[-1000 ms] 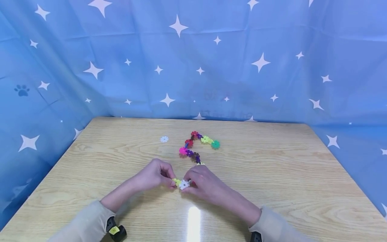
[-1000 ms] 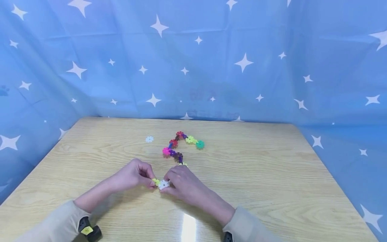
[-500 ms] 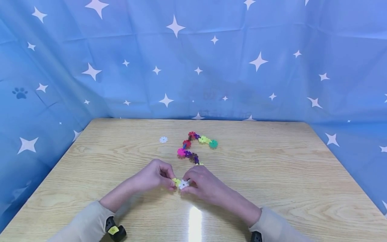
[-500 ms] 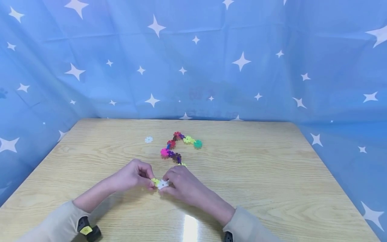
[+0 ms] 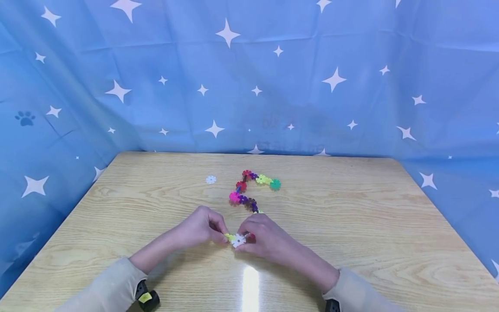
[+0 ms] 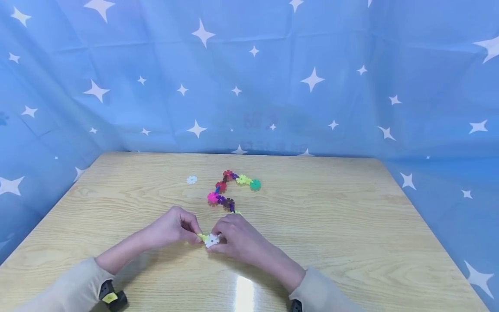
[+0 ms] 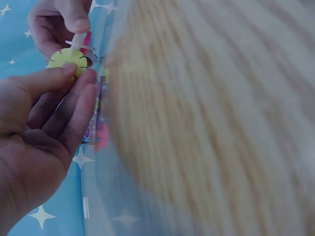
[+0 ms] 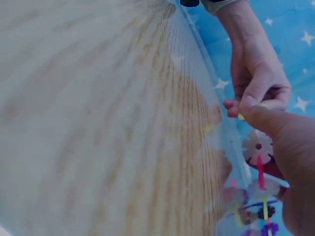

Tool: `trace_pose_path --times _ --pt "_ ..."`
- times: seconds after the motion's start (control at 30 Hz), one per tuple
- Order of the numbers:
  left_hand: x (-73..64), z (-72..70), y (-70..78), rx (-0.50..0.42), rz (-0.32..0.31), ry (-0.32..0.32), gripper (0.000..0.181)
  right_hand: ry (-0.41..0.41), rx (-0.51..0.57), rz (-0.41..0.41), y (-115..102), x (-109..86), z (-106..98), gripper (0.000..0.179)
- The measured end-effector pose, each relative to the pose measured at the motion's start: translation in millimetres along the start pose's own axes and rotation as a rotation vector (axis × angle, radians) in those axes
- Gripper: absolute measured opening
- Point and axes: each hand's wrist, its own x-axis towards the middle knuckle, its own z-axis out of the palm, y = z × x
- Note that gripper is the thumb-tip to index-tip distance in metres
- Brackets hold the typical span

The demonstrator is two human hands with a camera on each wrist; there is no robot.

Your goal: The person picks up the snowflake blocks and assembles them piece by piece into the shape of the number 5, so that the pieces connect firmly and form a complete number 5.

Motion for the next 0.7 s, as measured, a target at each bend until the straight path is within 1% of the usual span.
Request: trace_pose_path --times 0.03,0.13,0.27,0.4,0.5,0.57,0.6,0.63,0.67,0.7 --pt "0.2 0.0 0.5 0.012 -0.001 0.008 0.008 0.009 0.012 0.008 -0.6 -0.2 -0.1 0.03" --pt "1.0 0.9 -0.1 0.008 0.0 0.025 0.007 0.047 0.059 0.017 -2.2 -0.1 0.2 0.029" --pt "2.1 3.5 -2.4 -0.01 0.005 0.036 0.007 0.103 0.098 0.005 -3.5 0.1 3.2 0.023" --pt "3.6 7.3 -3.4 -0.033 -0.018 0.044 0.008 0.162 0.069 -0.059 -1.7 -0.5 8.6 0.016" --pt "5.6 7.2 -3.0 -0.045 -0.036 0.026 0.009 0.19 0.043 -0.107 0.0 -0.3 10.7 0.013" --pt "8.3 1.7 -2.9 -0.046 -0.047 0.011 0.011 0.196 0.034 -0.11 0.4 0.2 9.8 0.013" --pt "10.5 -2.9 -3.4 -0.052 -0.051 0.013 0.012 0.193 0.034 -0.104 0.6 0.3 8.9 0.013" --pt "13.3 -8.9 -4.2 -0.052 -0.058 0.024 0.014 0.187 0.031 -0.095 0.6 0.5 7.9 0.012" --pt "16.6 -16.1 -5.5 -0.046 -0.062 0.048 0.016 0.18 0.031 -0.085 0.6 0.6 6.8 0.012" --pt "20.5 -23.9 -7.0 -0.029 -0.066 0.088 0.018 0.173 0.031 -0.077 0.7 0.6 6.0 0.011"
